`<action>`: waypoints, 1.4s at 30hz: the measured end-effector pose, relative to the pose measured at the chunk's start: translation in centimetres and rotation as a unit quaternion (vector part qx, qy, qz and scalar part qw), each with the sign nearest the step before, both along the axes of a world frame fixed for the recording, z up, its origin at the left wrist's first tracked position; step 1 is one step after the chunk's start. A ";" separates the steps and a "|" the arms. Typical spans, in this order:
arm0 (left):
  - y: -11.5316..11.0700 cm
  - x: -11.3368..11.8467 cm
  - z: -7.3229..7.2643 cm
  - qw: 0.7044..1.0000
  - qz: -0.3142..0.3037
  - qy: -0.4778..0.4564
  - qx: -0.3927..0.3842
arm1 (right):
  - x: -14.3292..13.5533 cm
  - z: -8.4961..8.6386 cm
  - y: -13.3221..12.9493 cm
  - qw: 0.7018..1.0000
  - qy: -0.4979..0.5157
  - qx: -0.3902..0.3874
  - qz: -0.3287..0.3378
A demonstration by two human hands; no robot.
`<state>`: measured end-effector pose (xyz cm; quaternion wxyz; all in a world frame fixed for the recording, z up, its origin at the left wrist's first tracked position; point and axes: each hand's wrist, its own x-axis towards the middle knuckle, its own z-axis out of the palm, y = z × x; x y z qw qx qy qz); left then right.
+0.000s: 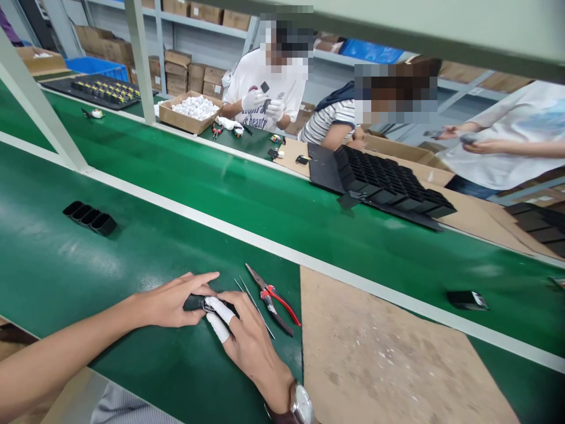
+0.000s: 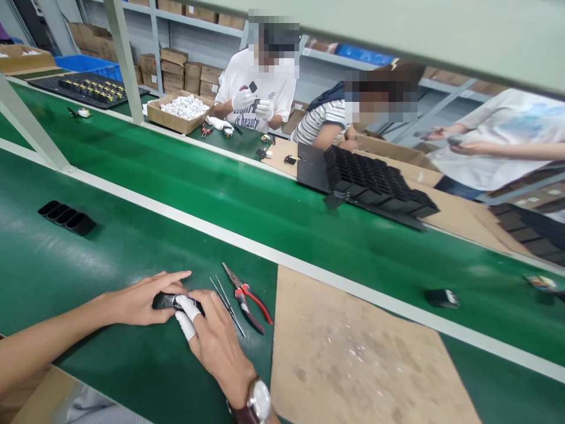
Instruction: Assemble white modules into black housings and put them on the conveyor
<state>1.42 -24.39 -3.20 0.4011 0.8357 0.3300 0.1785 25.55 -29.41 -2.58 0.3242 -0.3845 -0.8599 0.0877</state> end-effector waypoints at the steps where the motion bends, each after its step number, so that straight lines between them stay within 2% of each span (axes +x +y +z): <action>1: 0.0 0.0 -0.1 1.000 0.002 0.002 0.003 | 0.0 0.1 0.0 1.000 -0.010 0.005 0.001; 5: -0.1 0.1 0.0 1.000 0.007 0.004 0.011 | 0.0 0.5 0.1 0.999 -0.037 0.017 0.003; 11: -0.2 0.3 0.4 1.000 0.010 0.012 0.010 | 0.0 0.0 0.0 0.999 0.002 0.036 -0.003; 16: -0.1 0.3 0.4 1.000 0.011 0.012 0.023 | 0.6 0.5 0.3 0.999 0.025 0.030 -0.001; 19: -0.1 0.2 0.6 0.999 0.013 0.017 0.023 | 1.8 0.6 0.8 0.995 0.041 0.065 -0.061; 22: -0.1 0.2 0.9 1.000 0.012 0.022 0.016 | 3.0 0.0 1.1 0.978 -0.066 0.106 -0.165; 25: -0.1 0.1 1.0 0.999 0.010 0.030 0.003 | 3.4 -1.0 0.9 0.959 -0.169 0.104 -0.202; 29: 0.0 0.2 0.8 0.999 0.018 0.043 0.000 | 2.9 -1.3 0.5 0.957 -0.200 0.099 -0.187; 36: 0.1 0.1 0.1 0.999 0.018 -0.002 0.036 | 2.1 0.7 -0.4 0.987 -0.062 0.090 -0.116; 42: 0.1 0.1 -0.1 0.998 0.021 -0.023 0.056 | 2.0 0.9 -0.5 0.988 -0.064 0.117 -0.083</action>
